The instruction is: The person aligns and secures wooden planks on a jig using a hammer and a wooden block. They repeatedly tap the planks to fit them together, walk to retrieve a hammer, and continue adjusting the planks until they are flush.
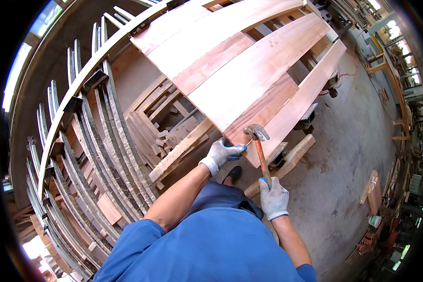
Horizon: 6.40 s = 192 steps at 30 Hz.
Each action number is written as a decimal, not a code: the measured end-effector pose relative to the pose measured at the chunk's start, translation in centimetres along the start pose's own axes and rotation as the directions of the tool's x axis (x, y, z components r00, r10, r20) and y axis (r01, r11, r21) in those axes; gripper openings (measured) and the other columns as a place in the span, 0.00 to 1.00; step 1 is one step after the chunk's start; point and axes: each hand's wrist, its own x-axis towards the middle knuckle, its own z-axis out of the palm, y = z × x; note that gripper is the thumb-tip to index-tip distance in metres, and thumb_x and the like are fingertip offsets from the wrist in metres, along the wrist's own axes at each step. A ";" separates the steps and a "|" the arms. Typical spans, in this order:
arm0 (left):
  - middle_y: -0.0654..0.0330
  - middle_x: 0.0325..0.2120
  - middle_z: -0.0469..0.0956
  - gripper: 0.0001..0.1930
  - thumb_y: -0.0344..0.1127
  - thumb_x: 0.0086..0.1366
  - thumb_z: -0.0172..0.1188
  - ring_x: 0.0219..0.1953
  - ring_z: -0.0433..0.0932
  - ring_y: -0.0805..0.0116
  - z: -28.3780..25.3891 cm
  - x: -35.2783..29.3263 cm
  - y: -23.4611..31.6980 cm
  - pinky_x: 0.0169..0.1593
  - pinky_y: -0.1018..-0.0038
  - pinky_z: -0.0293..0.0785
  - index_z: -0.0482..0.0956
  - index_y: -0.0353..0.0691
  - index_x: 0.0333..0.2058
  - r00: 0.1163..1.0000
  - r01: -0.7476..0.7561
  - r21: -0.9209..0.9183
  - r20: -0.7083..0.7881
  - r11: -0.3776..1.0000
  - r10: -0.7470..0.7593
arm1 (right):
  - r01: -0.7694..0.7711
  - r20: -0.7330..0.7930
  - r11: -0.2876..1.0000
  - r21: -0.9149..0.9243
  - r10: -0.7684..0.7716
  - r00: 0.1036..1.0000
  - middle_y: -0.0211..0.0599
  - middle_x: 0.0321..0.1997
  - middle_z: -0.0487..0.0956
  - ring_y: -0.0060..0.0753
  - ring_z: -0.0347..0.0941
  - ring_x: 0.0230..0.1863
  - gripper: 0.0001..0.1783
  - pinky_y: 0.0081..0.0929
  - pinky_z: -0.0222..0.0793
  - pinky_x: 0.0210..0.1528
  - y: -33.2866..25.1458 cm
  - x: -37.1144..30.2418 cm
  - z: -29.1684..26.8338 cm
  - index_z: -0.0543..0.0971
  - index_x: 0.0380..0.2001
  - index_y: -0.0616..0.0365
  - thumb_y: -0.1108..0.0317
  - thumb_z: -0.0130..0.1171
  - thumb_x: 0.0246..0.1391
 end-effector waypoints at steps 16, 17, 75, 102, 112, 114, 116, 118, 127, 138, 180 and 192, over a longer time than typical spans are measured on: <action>0.60 0.35 0.82 0.20 0.41 0.64 0.72 0.33 0.80 0.70 -5.3 2.7 0.9 0.41 0.76 0.79 0.81 0.33 0.48 0.996 -0.063 -0.489 -0.084 0.870 0.025 | 0.058 0.099 0.994 -0.096 -0.048 0.994 0.55 0.27 0.81 0.64 0.80 0.34 0.19 0.56 0.73 0.39 -1.0 2.1 0.8 0.73 0.34 0.57 0.50 0.59 0.64; 0.61 0.35 0.82 0.20 0.42 0.64 0.73 0.32 0.79 0.71 -5.5 3.5 1.0 0.38 0.76 0.78 0.81 0.34 0.47 0.991 -0.072 -0.458 -0.131 0.886 0.013 | 0.059 0.103 0.996 -0.070 -0.052 0.993 0.55 0.27 0.81 0.64 0.80 0.34 0.19 0.56 0.73 0.39 -1.1 2.1 0.4 0.73 0.34 0.57 0.50 0.59 0.64; 0.59 0.36 0.84 0.21 0.35 0.57 0.76 0.35 0.83 0.70 -16.8 8.6 9.7 0.35 0.76 0.82 0.77 0.34 0.45 0.966 -0.205 -0.309 -0.218 0.929 0.141 | 0.302 0.033 0.953 0.038 -0.303 0.952 0.55 0.23 0.79 0.63 0.79 0.30 0.18 0.55 0.72 0.32 -17.6 16.8 1.4 0.73 0.34 0.59 0.54 0.61 0.65; 0.59 0.40 0.83 0.25 0.33 0.57 0.77 0.37 0.84 0.70 -16.9 9.3 9.0 0.38 0.73 0.85 0.78 0.35 0.52 0.961 -0.259 -0.316 -0.181 0.913 0.210 | 0.332 0.107 0.927 -0.173 -0.318 0.942 0.59 0.25 0.79 0.68 0.78 0.31 0.18 0.58 0.72 0.34 -16.6 18.2 4.1 0.72 0.33 0.59 0.54 0.60 0.65; 0.63 0.36 0.82 0.28 0.46 0.55 0.80 0.33 0.79 0.74 -18.2 7.8 10.6 0.35 0.76 0.79 0.81 0.35 0.47 0.988 -0.134 -0.130 -0.093 0.982 0.122 | 0.233 0.139 0.971 -0.054 -0.223 0.965 0.58 0.24 0.79 0.68 0.77 0.32 0.21 0.58 0.70 0.36 -17.1 17.7 1.8 0.73 0.30 0.60 0.52 0.61 0.63; 0.63 0.33 0.81 0.27 0.49 0.55 0.80 0.31 0.78 0.75 -19.9 6.5 13.1 0.34 0.77 0.77 0.82 0.37 0.45 0.998 -0.045 -0.018 0.049 0.999 0.046 | 0.175 0.138 0.984 -0.034 -0.169 0.976 0.55 0.22 0.78 0.64 0.78 0.29 0.22 0.55 0.71 0.34 -17.2 18.7 2.1 0.73 0.29 0.61 0.51 0.61 0.63; 0.63 0.27 0.80 0.25 0.56 0.56 0.78 0.26 0.76 0.75 -22.2 7.0 15.0 0.31 0.77 0.75 0.83 0.38 0.36 0.999 -0.023 0.046 0.023 0.999 0.022 | 0.111 0.154 0.993 0.049 -0.118 0.981 0.51 0.20 0.78 0.57 0.78 0.26 0.23 0.51 0.71 0.31 -18.3 19.6 2.0 0.73 0.28 0.61 0.50 0.61 0.64; 0.60 0.26 0.80 0.31 0.64 0.54 0.75 0.25 0.77 0.72 -25.4 8.6 16.8 0.31 0.73 0.77 0.83 0.37 0.35 0.976 -0.068 0.005 -0.206 0.998 0.067 | 0.043 0.190 0.980 0.193 -0.080 0.979 0.46 0.18 0.77 0.50 0.78 0.23 0.24 0.46 0.71 0.29 -22.1 20.7 1.3 0.73 0.27 0.60 0.50 0.61 0.64; 0.56 0.42 0.80 0.33 0.56 0.65 0.69 0.40 0.79 0.67 -33.3 17.0 22.0 0.43 0.70 0.78 0.78 0.28 0.54 0.841 -0.282 -0.170 -0.517 0.944 0.158 | 0.247 0.132 0.940 0.234 -0.283 0.950 0.37 0.17 0.75 0.34 0.75 0.20 0.24 0.36 0.70 0.25 -27.5 27.2 5.0 0.74 0.27 0.58 0.48 0.59 0.65; 0.59 0.33 0.80 0.24 0.49 0.64 0.71 0.28 0.76 0.70 -32.4 15.3 23.4 0.29 0.72 0.80 0.81 0.32 0.46 0.847 -0.299 -0.203 -0.507 0.933 0.161 | 0.455 0.037 0.888 0.065 -0.457 0.888 0.53 0.24 0.80 0.65 0.78 0.30 0.23 0.55 0.70 0.35 -33.4 31.1 5.8 0.75 0.32 0.58 0.47 0.57 0.67; 0.61 0.30 0.81 0.20 0.47 0.64 0.73 0.26 0.75 0.73 -33.0 16.5 22.4 0.29 0.74 0.77 0.83 0.34 0.42 0.809 -0.369 -0.179 -0.545 0.912 0.221 | 0.511 0.124 0.819 -0.260 -0.497 0.859 0.62 0.28 0.81 0.69 0.79 0.36 0.26 0.60 0.73 0.44 -33.3 34.4 7.7 0.75 0.36 0.62 0.45 0.52 0.67; 0.64 0.28 0.81 0.18 0.46 0.65 0.71 0.23 0.75 0.74 -32.9 16.4 22.5 0.28 0.75 0.78 0.82 0.35 0.41 0.842 -0.337 -0.271 -0.514 0.902 0.161 | 0.443 0.155 0.841 -0.309 -0.415 0.897 0.62 0.31 0.82 0.69 0.80 0.38 0.26 0.60 0.74 0.45 -32.7 34.1 7.8 0.74 0.39 0.61 0.44 0.51 0.68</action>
